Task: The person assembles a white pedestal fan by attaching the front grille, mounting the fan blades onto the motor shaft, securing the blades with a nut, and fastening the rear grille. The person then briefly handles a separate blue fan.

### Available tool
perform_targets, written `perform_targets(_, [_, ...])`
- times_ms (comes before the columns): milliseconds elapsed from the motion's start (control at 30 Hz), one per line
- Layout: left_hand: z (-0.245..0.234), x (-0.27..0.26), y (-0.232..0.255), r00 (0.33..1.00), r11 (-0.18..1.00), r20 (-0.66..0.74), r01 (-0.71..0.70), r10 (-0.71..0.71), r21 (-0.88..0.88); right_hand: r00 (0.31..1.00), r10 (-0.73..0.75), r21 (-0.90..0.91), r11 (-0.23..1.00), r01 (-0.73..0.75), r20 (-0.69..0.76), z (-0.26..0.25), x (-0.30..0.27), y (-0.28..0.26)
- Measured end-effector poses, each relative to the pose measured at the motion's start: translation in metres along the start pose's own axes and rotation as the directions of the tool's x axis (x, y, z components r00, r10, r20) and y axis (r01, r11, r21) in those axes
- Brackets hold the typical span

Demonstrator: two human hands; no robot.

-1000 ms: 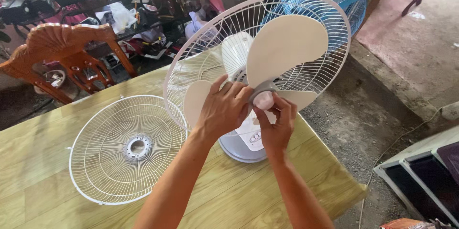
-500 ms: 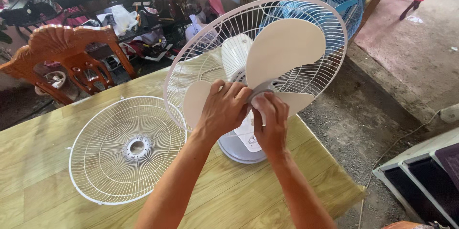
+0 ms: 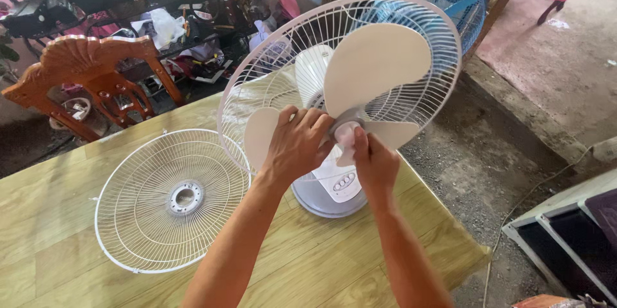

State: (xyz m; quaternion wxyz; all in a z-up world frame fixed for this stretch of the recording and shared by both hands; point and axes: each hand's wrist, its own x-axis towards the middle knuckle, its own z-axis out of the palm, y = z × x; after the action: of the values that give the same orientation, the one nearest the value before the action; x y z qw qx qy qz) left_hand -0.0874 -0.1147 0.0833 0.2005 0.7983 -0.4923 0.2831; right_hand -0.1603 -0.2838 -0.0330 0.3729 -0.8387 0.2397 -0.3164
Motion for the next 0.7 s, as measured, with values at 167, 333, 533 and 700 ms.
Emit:
perform_targets(167, [0.004, 0.001, 0.006, 0.998, 0.998, 0.034, 0.052, -0.054, 0.044, 0.987, -0.107, 0.067, 0.991, 0.116, -0.117, -0.019, 0.0, -0.02])
perform_targets(333, [0.004, 0.002, 0.002, 1.0, 0.997, 0.008, 0.014, -0.014, 0.072, 0.689, -0.711, -0.165, 0.703, 0.692, -0.139, -0.045, -0.003, -0.043])
perform_targets(533, [0.006, 0.001, 0.003, 0.999, 0.998, -0.04, -0.002, 0.004, 0.062, 0.938, -0.338, 0.149, 0.926, 0.346, -0.073, -0.031, 0.002, -0.034])
perform_targets(700, [0.009, 0.002, 0.005, 0.999, 0.999, -0.035, 0.037, -0.037, 0.021, 0.972, -0.226, -0.056, 0.972, 0.23, 0.056, -0.029, 0.017, -0.023])
